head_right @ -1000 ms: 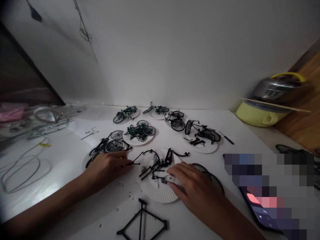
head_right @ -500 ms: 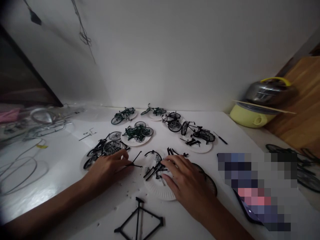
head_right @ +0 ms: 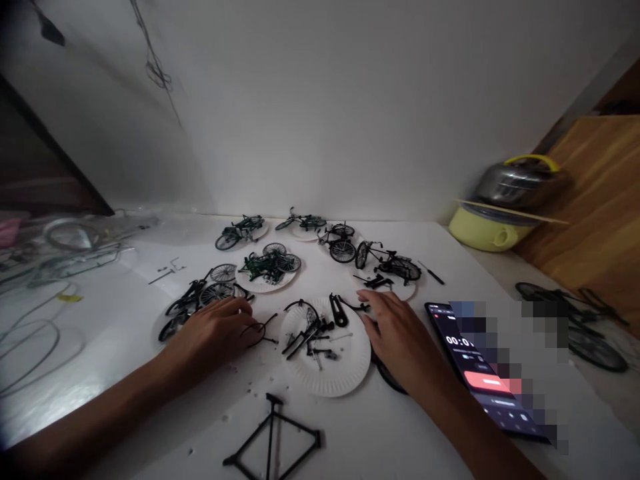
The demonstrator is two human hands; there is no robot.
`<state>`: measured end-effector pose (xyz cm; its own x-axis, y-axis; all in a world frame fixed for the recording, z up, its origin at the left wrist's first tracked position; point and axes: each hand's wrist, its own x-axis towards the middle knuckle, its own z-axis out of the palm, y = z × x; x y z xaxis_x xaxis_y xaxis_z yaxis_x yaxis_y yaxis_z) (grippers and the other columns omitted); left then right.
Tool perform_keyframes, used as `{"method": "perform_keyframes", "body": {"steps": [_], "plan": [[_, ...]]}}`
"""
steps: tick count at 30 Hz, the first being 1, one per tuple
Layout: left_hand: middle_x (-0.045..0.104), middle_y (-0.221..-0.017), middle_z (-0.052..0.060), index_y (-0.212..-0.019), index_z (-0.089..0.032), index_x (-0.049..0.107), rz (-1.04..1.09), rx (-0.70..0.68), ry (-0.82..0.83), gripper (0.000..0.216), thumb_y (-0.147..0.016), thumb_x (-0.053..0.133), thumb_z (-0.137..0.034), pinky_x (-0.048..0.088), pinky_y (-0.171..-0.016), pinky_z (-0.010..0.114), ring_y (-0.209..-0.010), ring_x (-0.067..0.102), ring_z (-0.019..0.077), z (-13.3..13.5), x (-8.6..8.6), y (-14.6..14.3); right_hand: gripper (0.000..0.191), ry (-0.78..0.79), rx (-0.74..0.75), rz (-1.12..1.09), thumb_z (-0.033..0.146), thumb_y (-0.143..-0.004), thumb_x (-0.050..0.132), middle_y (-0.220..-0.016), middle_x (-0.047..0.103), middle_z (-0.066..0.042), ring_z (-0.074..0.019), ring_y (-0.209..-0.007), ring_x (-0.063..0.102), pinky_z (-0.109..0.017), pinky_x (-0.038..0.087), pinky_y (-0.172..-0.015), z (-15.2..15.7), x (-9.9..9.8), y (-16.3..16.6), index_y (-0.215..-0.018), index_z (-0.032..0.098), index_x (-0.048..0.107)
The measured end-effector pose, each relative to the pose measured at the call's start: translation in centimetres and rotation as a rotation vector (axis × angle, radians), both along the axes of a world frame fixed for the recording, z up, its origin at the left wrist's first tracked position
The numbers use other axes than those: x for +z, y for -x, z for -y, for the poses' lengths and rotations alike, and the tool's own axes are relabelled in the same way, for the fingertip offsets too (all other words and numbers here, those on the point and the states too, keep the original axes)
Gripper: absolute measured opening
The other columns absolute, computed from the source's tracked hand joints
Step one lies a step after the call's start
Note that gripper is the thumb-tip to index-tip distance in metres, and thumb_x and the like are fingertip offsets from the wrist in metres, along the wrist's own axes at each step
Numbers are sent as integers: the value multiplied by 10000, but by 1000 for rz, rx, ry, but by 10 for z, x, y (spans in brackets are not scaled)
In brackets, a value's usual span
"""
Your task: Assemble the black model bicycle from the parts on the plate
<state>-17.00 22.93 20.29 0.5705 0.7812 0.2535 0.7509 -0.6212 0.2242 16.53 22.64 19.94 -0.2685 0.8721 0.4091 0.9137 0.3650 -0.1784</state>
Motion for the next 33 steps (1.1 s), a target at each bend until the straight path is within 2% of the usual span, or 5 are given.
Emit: {"method": "perform_keyframes", "body": {"steps": [10,15,22,29,33], "plan": [[544,-1241,107,-1252,-198,559,108,13,-134,277,-1011,508,-323,523,-881,442,-1109,531,262,6,11,-3,322,-65,149,40,223,-994,431,-1294,623,-121,-261,-1225,555,-476,473,-1030,10,16,24,-1258,183,611],[532,-1225,128,-1277,-169,516,135,-48,-135,273,-1016,436,-177,510,-883,438,-1098,512,259,10,14,-8,373,64,300,118,337,-1004,466,-1467,531,-80,-287,-1377,438,-592,353,-1125,25,14,52,-1349,274,592],[530,-1232,111,-1274,-170,514,139,-101,-68,298,-998,424,-101,497,-892,405,-1086,509,236,10,12,-10,489,187,242,4,411,-1012,432,-1472,534,-104,-270,-1410,407,-597,261,-1180,23,4,52,-1442,185,490],[540,-1236,107,-1289,-181,492,220,-116,-55,273,-1019,453,-172,479,-933,416,-1135,498,236,12,16,-11,462,214,207,-363,416,-977,516,-1476,520,-70,-262,-1379,451,-514,407,-1121,31,13,48,-1421,288,511],[543,-1238,104,-1338,-205,439,321,-123,41,351,-999,527,-218,485,-947,408,-1132,514,229,17,19,-19,454,162,253,-391,389,-925,613,-1422,563,-71,-271,-1327,509,-496,458,-1083,34,14,53,-1367,298,563]]}}
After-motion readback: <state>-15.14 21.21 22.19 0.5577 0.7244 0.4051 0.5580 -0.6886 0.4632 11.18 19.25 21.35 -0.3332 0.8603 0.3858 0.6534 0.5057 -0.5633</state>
